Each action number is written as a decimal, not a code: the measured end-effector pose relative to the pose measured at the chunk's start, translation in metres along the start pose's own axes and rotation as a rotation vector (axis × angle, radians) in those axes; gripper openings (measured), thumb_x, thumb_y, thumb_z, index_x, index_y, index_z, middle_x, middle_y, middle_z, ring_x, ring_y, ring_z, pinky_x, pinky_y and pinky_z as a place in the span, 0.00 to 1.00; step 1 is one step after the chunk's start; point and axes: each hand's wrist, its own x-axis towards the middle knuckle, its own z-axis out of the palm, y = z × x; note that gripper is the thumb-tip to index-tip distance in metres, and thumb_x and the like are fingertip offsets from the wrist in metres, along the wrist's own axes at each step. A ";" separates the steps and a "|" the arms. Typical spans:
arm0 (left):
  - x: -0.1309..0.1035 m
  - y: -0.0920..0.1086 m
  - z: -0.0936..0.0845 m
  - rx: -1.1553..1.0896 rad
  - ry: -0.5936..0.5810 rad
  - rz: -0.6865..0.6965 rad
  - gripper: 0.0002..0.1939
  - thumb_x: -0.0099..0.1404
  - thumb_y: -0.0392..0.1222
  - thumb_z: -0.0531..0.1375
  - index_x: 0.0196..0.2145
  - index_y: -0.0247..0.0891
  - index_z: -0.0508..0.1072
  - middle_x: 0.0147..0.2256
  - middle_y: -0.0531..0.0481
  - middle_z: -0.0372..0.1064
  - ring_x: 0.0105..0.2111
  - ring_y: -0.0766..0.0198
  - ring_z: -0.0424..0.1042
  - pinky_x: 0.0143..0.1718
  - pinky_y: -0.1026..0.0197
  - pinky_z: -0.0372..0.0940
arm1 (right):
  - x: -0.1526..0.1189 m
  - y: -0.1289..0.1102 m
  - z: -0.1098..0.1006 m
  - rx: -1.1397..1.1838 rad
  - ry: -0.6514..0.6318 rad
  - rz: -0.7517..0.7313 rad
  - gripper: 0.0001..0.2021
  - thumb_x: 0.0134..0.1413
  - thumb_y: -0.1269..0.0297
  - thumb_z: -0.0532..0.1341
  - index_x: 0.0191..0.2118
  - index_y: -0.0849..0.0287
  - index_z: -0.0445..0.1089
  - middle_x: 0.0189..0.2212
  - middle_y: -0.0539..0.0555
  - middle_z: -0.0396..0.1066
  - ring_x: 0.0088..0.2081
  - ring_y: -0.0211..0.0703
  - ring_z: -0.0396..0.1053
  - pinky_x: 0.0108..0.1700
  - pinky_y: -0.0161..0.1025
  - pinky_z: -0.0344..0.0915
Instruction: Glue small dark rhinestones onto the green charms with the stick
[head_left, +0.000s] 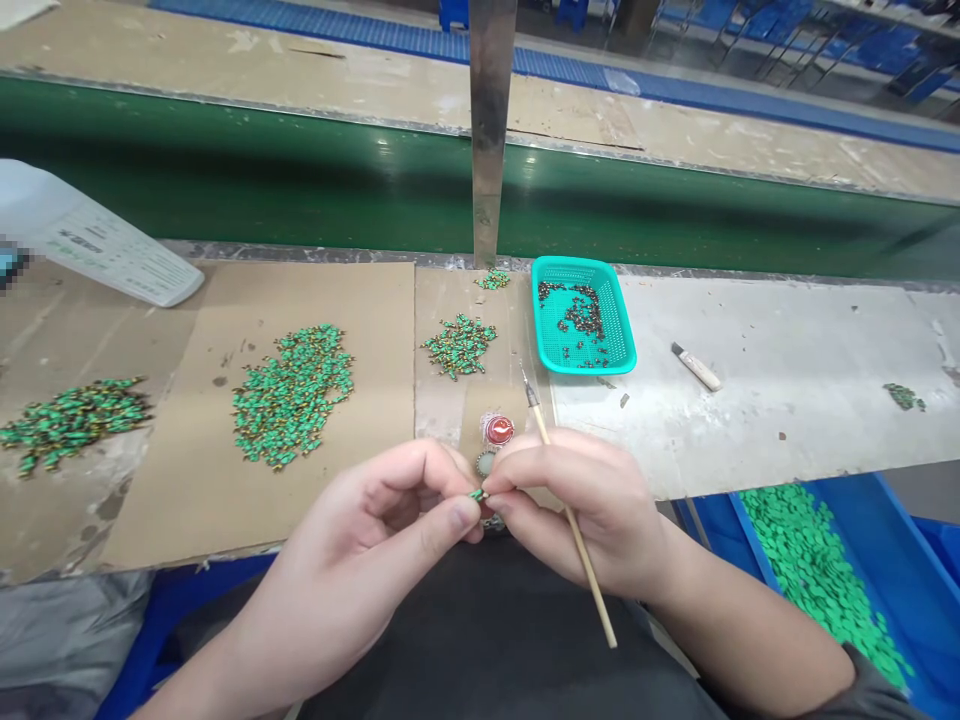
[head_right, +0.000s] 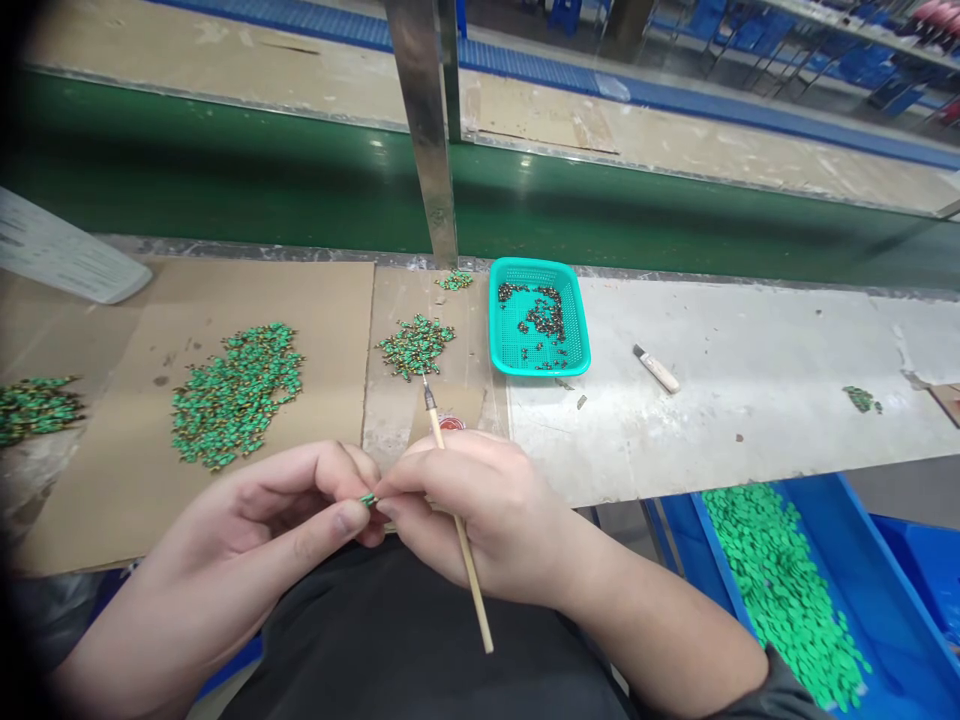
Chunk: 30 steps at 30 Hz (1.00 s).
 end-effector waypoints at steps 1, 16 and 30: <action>-0.001 0.000 0.000 0.006 0.000 0.007 0.17 0.79 0.54 0.76 0.33 0.45 0.85 0.31 0.51 0.82 0.33 0.61 0.80 0.37 0.67 0.75 | 0.000 0.000 0.000 -0.001 0.003 -0.007 0.07 0.81 0.74 0.68 0.49 0.53 0.77 0.37 0.51 0.86 0.36 0.42 0.84 0.43 0.38 0.82; -0.001 0.000 -0.003 0.036 -0.023 0.016 0.17 0.81 0.53 0.74 0.34 0.45 0.85 0.31 0.51 0.81 0.33 0.61 0.78 0.37 0.66 0.74 | -0.001 0.001 0.001 0.037 -0.009 -0.036 0.07 0.81 0.75 0.67 0.51 0.54 0.77 0.40 0.53 0.87 0.39 0.43 0.86 0.46 0.38 0.83; -0.001 0.000 -0.002 0.058 -0.026 0.015 0.16 0.81 0.50 0.74 0.33 0.45 0.84 0.31 0.51 0.82 0.33 0.61 0.78 0.36 0.66 0.74 | -0.003 0.003 0.001 0.045 -0.018 -0.026 0.08 0.81 0.75 0.66 0.52 0.53 0.77 0.40 0.52 0.87 0.40 0.43 0.86 0.46 0.39 0.82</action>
